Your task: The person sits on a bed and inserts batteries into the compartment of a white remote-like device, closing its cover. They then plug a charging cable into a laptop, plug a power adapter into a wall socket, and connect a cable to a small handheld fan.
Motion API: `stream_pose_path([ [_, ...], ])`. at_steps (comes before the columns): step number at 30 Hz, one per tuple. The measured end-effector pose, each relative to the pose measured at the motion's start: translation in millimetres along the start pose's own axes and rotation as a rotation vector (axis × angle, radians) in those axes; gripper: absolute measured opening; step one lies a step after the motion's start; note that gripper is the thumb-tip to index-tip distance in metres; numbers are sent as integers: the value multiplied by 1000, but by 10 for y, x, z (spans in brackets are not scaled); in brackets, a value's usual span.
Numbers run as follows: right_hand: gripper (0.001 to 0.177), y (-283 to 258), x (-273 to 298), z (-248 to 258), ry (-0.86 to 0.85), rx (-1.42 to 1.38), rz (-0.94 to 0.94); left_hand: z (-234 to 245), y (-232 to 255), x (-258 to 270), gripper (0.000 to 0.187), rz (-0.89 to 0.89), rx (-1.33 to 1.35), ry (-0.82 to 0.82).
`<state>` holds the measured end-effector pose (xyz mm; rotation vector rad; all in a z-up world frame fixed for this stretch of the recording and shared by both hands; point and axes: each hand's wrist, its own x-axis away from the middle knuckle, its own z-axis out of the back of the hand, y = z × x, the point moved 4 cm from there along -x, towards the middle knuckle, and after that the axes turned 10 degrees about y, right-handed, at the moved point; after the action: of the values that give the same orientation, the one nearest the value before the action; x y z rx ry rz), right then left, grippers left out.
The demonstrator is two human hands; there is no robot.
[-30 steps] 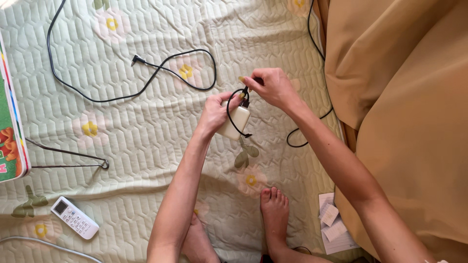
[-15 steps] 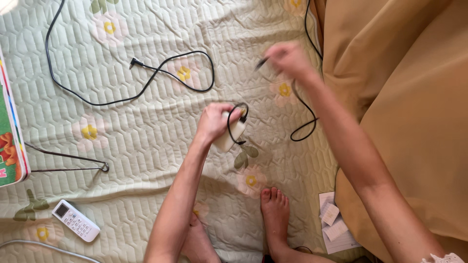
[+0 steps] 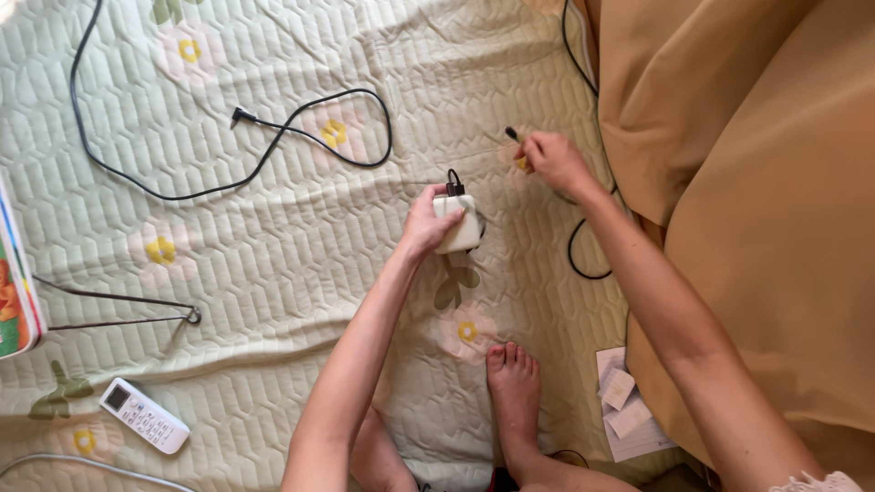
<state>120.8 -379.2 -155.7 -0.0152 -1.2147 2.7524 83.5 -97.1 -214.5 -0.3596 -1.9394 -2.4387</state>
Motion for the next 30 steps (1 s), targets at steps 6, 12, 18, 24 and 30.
stream_pose_path([
  [6, 19, -110, 433, -60, 167, 252, 85, -413, -92, -92, 81, 104, -100, 99],
  [12, 20, -252, 556, 11, 283, 175, 56, -308, 602, 50, 94, -291, -389, 119],
  [18, 22, -470, 566, 74, 411, 34, 70, -1, 1040, 167, 70, -253, -249, 298],
  [24, 28, -510, 614, 23, 385, -366, -64, 512, 1243, 529, 61, -113, -12, 340],
  [30, 36, -931, 464, -285, 130, -519, -97, 1173, 1504, 886, 50, -79, 188, 602],
])
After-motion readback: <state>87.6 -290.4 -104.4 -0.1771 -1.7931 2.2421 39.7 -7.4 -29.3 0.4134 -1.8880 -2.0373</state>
